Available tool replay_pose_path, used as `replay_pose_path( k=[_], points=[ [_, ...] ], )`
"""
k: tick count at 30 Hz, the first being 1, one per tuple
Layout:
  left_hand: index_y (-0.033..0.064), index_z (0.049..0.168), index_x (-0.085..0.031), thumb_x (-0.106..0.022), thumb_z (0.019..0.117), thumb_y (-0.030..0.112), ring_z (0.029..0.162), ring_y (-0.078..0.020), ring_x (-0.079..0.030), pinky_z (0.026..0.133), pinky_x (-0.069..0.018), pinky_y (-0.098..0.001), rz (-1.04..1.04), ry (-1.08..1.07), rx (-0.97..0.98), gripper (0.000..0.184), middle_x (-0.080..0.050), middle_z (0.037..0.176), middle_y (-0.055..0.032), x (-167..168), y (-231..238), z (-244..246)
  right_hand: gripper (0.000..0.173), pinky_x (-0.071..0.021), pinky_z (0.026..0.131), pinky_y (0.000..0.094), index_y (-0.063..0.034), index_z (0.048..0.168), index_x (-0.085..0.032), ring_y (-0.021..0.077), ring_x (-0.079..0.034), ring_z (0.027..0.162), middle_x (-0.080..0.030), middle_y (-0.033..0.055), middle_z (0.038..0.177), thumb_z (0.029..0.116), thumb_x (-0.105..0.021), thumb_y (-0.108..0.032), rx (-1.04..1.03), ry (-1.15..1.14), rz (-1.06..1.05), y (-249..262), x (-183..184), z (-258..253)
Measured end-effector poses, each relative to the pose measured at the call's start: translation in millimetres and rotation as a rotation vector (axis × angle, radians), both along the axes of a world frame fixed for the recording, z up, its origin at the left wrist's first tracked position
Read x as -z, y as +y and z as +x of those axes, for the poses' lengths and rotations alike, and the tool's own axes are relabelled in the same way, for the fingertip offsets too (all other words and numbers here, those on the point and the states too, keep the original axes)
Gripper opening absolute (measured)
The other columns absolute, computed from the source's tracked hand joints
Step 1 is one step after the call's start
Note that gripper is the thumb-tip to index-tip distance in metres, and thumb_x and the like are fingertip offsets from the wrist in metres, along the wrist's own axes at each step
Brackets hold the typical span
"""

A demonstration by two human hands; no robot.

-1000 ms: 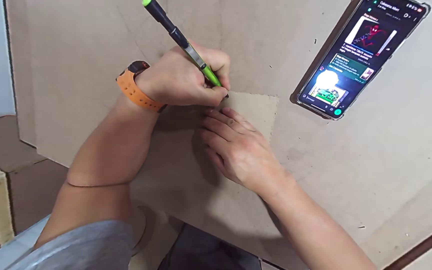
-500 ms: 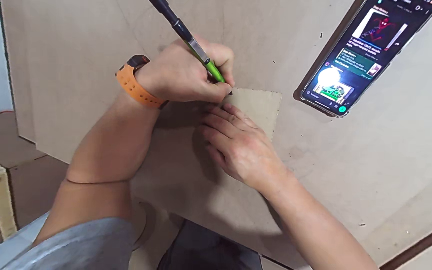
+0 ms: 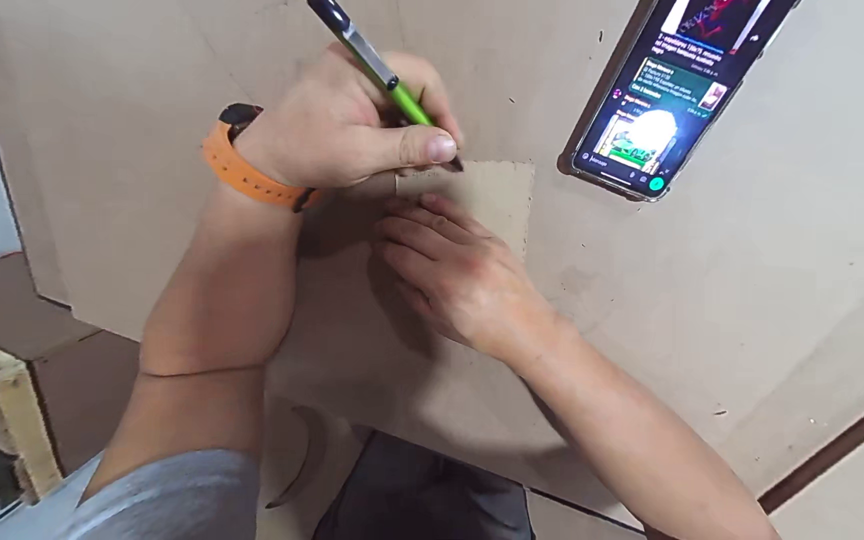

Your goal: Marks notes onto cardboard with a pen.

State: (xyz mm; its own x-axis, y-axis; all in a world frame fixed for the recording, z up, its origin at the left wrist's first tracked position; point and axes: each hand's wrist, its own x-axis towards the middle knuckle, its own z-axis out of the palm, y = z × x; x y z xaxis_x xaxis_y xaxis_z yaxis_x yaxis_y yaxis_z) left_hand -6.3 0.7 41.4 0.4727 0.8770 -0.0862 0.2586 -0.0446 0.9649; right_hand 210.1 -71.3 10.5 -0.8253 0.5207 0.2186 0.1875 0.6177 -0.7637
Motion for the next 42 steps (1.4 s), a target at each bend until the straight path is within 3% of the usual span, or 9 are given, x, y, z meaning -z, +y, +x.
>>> replay_pose_path(
  k=[3, 7, 19, 23, 28, 42],
  points=[
    [0.0069, 0.100, -0.070, -0.072, 0.0904, 0.016, 0.073, -0.0069, -0.069, 0.062, -0.0604, -0.0232, 0.001, 0.003, 0.003, 0.013, -0.072, 0.088, 0.0012, 1.8, 4.6, 3.6, 0.025, -0.0327, 0.125, 0.0385, -0.0118, 0.115, -0.075, 0.0164, -0.054, 0.138, -0.070, 0.0016, 0.132, 0.1029, -0.055, -0.020, 0.007, 0.009, 0.019, -0.7, 0.9, -0.3],
    [0.0123, 0.086, -0.065, -0.068, 0.0829, 0.014, 0.070, -0.0056, -0.065, 0.058, -0.0539, -0.0231, 0.062, 0.068, -0.041, 0.005, -0.070, 0.082, 0.0019, 5.3, 3.3, 8.2, 0.024, -0.0322, 0.126, 0.0382, -0.0119, 0.115, -0.075, 0.0172, -0.051, 0.141, -0.070, 0.0012, 0.132, 0.1022, -0.057, -0.020, 0.004, 0.012, 0.039, 0.0, 1.1, -0.3],
    [0.0138, 0.084, -0.065, -0.068, 0.0833, 0.017, 0.070, -0.0040, -0.065, 0.059, -0.0532, -0.0228, 0.125, 0.176, -0.056, 0.004, -0.070, 0.080, 0.0030, 3.4, 2.3, 10.2, 0.023, -0.0333, 0.125, 0.0386, -0.0112, 0.112, -0.076, 0.0177, -0.052, 0.140, -0.070, 0.0017, 0.130, 0.1024, -0.057, -0.019, 0.014, 0.024, 0.041, 0.3, 1.0, -1.3],
    [0.0124, 0.085, -0.069, -0.069, 0.0844, 0.017, 0.067, -0.0035, -0.064, 0.054, -0.0510, -0.0211, 0.083, 0.143, 0.001, 0.005, -0.070, 0.080, 0.0021, 3.3, 2.3, 7.7, 0.023, -0.0325, 0.125, 0.0380, -0.0114, 0.113, -0.076, 0.0178, -0.051, 0.141, -0.070, 0.0012, 0.131, 0.1025, -0.056, -0.020, 0.005, 0.012, 0.044, -0.4, 0.9, -0.7],
    [0.0127, 0.085, -0.066, -0.068, 0.0846, 0.015, 0.068, -0.0038, -0.064, 0.056, -0.0516, -0.0220, 0.104, 0.163, -0.074, 0.003, -0.070, 0.080, 0.0022, 4.7, -0.3, 13.4, 0.023, -0.0337, 0.125, 0.0383, -0.0112, 0.112, -0.075, 0.0180, -0.053, 0.139, -0.071, 0.0018, 0.130, 0.1025, -0.056, -0.020, 0.019, 0.015, 0.042, -0.3, 1.5, -0.8],
    [0.0052, 0.090, -0.068, -0.071, 0.0869, 0.012, 0.071, -0.0060, -0.067, 0.060, -0.0559, -0.0229, 0.110, 0.136, -0.061, 0.008, -0.073, 0.087, -0.0029, 6.5, -1.2, 13.7, 0.027, -0.0321, 0.125, 0.0361, -0.0114, 0.118, -0.071, 0.0188, -0.053, 0.139, -0.068, 0.0019, 0.134, 0.1039, -0.049, -0.018, 0.005, -0.022, 0.027, 0.2, 1.8, -3.3]
  ],
)
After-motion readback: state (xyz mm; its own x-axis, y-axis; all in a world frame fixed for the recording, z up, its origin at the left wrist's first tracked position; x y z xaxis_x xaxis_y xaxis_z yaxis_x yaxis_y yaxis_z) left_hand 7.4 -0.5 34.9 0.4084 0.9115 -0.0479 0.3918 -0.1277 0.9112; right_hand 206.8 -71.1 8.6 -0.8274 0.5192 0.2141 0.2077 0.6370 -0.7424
